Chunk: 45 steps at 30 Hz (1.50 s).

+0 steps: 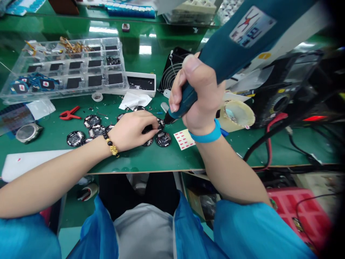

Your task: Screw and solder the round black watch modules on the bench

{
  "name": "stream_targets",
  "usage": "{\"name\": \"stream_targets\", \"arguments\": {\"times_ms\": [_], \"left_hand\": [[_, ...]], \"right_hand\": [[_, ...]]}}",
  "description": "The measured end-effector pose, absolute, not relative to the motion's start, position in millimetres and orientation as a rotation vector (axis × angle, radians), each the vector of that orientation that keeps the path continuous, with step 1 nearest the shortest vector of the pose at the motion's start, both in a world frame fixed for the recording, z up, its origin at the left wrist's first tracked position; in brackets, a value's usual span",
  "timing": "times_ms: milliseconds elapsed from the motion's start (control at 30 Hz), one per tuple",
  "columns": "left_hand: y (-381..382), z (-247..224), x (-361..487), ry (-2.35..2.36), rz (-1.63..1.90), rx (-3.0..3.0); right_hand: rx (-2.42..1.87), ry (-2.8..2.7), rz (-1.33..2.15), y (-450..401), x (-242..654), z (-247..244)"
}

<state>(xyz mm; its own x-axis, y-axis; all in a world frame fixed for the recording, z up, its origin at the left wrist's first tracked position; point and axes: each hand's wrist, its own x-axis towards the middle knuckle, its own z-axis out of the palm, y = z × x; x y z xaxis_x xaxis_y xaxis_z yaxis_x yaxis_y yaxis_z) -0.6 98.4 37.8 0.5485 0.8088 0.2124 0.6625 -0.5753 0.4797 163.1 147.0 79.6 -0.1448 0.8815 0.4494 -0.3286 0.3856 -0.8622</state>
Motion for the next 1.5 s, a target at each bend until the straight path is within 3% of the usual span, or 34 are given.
{"name": "stream_targets", "arguments": {"times_ms": [700,967,1300,1500], "left_hand": [[100,39,-3,1.122,0.582,2.431],[101,40,-4,1.216,0.817,2.336],[99,40,-5,1.314,0.768,2.305],[96,43,-5,1.282,0.741,2.323]], "right_hand": [[-0.366,-1.225,1.236,154,177,101],[-0.535,-1.0,1.324,163,169,90],[-0.459,-0.903,1.385,175,170,84],[-0.509,-0.916,1.227,181,182,93]]}}
